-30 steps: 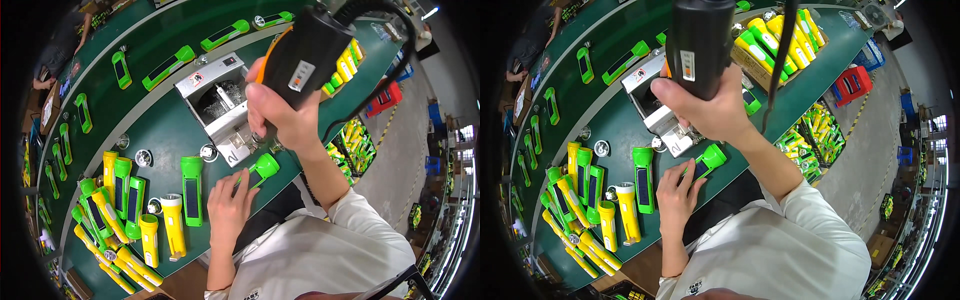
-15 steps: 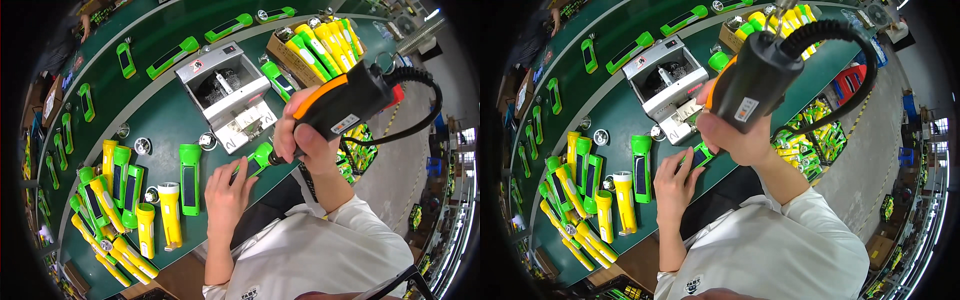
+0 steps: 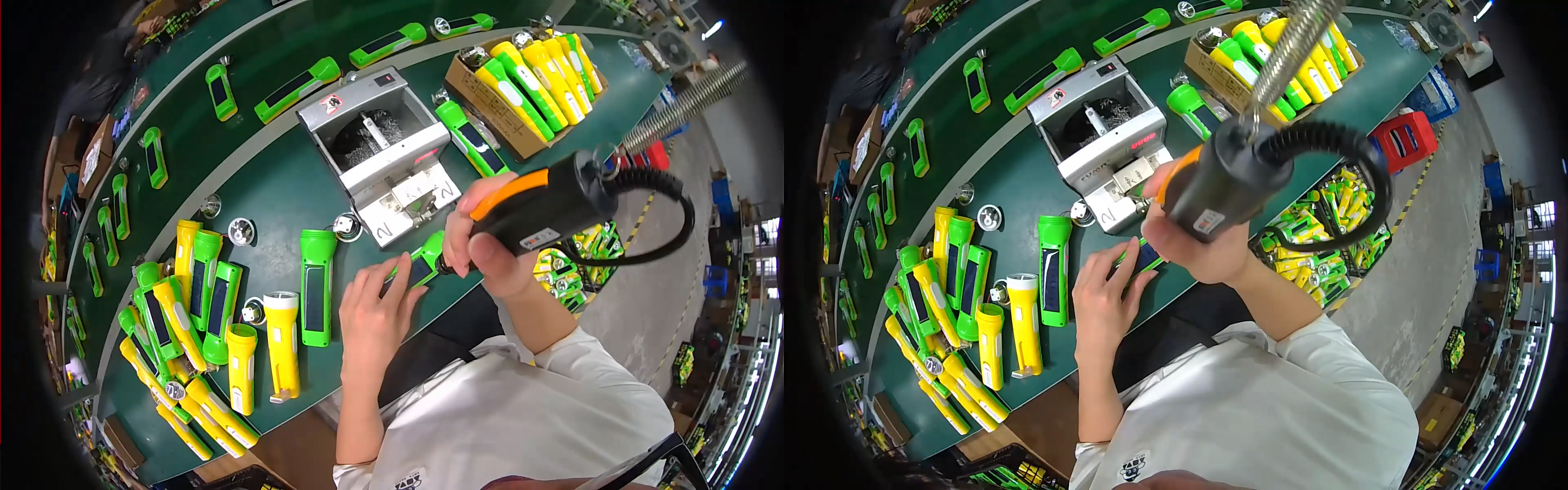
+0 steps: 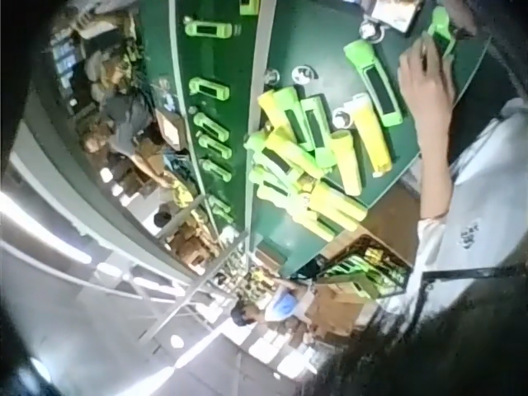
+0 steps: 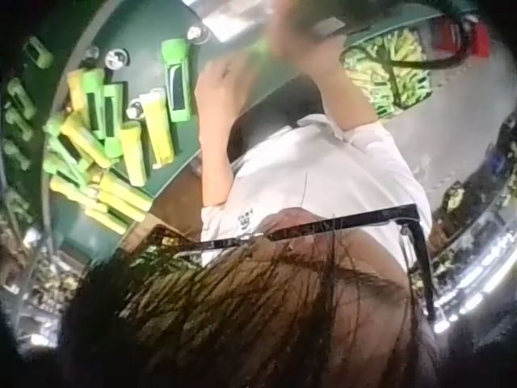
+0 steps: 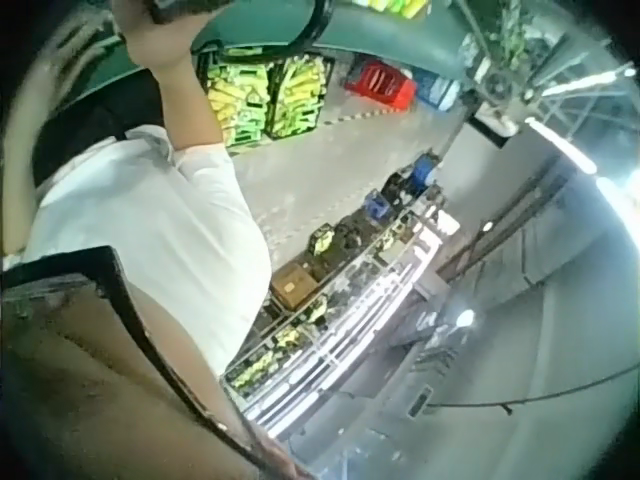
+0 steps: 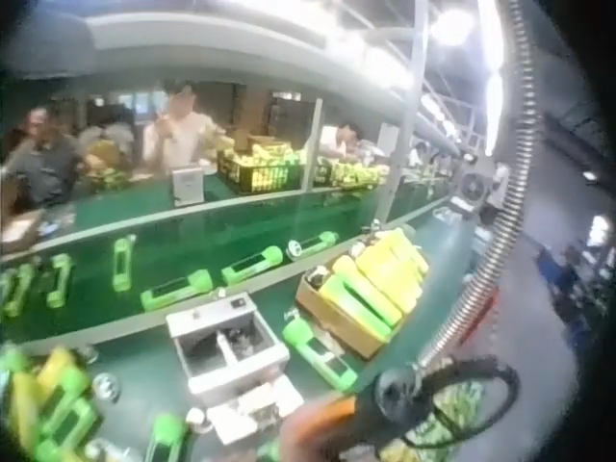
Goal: The person assembles handheld flashlights by hand, joining flashlight housings, lens caps, and electronic circuits with an electric screwdriver.
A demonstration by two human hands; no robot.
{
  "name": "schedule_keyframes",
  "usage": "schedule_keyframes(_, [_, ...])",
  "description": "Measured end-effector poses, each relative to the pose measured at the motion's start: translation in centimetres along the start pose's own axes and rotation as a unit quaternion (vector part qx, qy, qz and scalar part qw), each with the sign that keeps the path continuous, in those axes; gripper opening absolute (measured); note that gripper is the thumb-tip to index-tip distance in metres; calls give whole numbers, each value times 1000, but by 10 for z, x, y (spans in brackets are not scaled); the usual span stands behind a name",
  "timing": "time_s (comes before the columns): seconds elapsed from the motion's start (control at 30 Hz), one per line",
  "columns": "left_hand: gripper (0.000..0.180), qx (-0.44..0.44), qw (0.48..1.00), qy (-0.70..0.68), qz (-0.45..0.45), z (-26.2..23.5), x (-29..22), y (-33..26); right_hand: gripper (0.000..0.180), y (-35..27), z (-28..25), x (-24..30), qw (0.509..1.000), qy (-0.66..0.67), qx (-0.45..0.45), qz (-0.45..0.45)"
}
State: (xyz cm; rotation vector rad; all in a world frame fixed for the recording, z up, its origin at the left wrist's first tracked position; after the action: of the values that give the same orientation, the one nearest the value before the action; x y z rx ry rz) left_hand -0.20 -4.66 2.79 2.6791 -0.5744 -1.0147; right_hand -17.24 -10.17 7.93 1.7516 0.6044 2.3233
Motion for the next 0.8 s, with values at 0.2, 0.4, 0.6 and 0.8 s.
schedule_keyframes(0.2, [45,0,1000,1,12,2,6,-3,45,-10,-8,-11,984,-48,131,-109])
schedule_keyframes(0.4, [49,3,999,39,31,0,7,-6,42,-6,-9,-12,967,16,211,-143])
schedule_keyframes(0.6, [51,-8,997,55,47,-6,0,-6,37,-13,-5,-10,976,-20,188,-110])
schedule_keyframes(0.8, [53,2,995,75,69,2,-2,-13,38,-33,-10,-16,987,-34,153,-40])
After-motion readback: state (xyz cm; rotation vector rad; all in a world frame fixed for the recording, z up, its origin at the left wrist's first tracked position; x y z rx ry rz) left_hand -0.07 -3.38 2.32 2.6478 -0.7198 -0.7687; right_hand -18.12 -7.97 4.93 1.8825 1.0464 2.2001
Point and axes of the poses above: each hand's wrist, its own y-axis towards the middle knuckle, its own z-axis out of the palm, x = y × z, the point moved 3 cm from there along y, towards the middle knuckle, and after that the axes turned 3 degrees about -y, right-handed, at the moved point
